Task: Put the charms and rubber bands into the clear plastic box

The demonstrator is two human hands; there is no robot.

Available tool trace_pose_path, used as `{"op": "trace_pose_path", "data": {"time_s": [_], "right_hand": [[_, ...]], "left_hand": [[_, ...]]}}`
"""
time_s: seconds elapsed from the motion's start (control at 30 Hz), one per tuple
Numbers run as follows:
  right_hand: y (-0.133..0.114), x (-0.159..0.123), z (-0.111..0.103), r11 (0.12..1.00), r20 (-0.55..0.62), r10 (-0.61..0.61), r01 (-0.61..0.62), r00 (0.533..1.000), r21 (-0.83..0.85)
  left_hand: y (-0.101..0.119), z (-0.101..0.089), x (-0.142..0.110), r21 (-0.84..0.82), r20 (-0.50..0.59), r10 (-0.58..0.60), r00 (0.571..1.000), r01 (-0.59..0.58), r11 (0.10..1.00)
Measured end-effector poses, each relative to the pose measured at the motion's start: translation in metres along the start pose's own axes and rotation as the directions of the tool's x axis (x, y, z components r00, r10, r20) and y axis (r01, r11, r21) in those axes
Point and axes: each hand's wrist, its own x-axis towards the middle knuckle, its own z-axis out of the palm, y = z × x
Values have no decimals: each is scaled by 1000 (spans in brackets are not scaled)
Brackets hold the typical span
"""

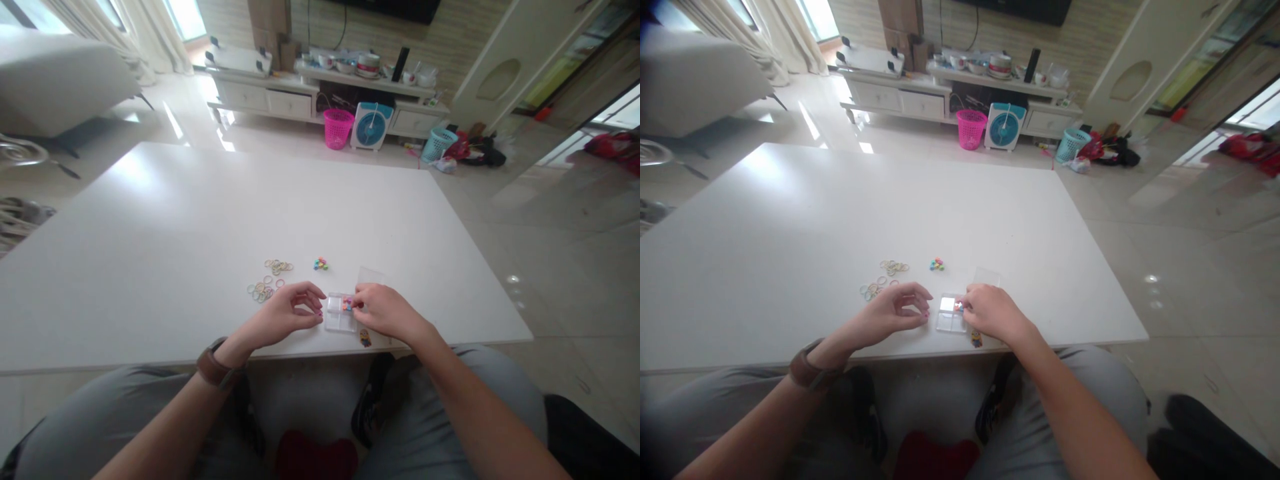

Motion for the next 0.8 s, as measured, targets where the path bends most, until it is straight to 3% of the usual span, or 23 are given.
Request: {"op": "trace_pose_path", "data": {"time_s": [0.17,0.33,0.5,0.63,0.8], "right_hand": [[-1,0,-6,993,-144,-8,25,990,119],[-13,-3,-8,914,-288,-163,254,944,315],[-28,-3,3,841,-364,-284,413,887,350],[-32,-2,11,830,-390,-298,438,871,346],[-32,0,17,877,-398,-285,405,872,259]], "left_hand": [[3,3,0,-54,-1,-6,1000,6,999],[2,8,0,-222,-21,-53,998,48,974],[-2,9,0,-305,-34,-60,998,47,951],[-2,9,0,-285,-43,-53,998,38,958],[-2,13,1,-289,-63,-80,995,59,956]]}}
